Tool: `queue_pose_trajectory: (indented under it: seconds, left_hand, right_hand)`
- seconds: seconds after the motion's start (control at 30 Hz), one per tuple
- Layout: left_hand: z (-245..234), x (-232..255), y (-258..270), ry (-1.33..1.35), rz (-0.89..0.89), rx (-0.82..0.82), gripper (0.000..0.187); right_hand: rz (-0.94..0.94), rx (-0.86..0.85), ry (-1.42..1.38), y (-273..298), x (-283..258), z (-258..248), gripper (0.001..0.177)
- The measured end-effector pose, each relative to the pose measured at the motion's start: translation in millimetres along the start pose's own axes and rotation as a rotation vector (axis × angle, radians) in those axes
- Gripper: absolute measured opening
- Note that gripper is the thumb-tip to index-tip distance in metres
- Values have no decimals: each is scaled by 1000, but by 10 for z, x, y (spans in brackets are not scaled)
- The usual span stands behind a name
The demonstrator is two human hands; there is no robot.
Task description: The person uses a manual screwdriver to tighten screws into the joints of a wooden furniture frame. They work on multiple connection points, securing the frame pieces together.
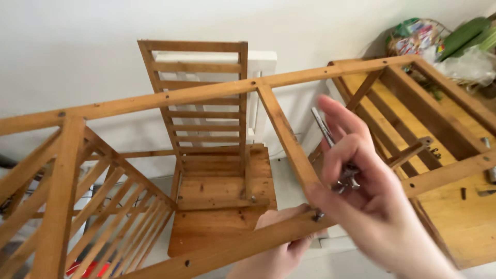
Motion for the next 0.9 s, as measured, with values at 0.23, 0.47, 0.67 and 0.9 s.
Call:
queue_pose_trajectory:
  seconds: [0.23, 0.47, 0.67, 0.9]
  left_hand:
    - [137, -11, 129, -26, 69, 107, 15]
    - [129, 129, 169, -20, 71, 131, 16]
    - [163, 102, 99, 432, -202, 6, 12]
    - [48, -19, 143, -62, -294, -15, 20]
  right_hand:
    - [437, 421, -296, 382, 470, -65, 45]
    - [417, 215, -241, 425, 401, -43, 60]
    - [243, -115, -155, 362, 280, 128, 56]
    - [255, -285, -535, 156, 373, 280, 61]
Point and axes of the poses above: each hand's wrist, its own y-axis away from the middle knuckle, its own z-axis out of the palm, x = y × z, the point moved 9 cm from there along -y, towards the middle knuckle, and after that the axes turned 9 degrees about x, right-handed, at the moved point
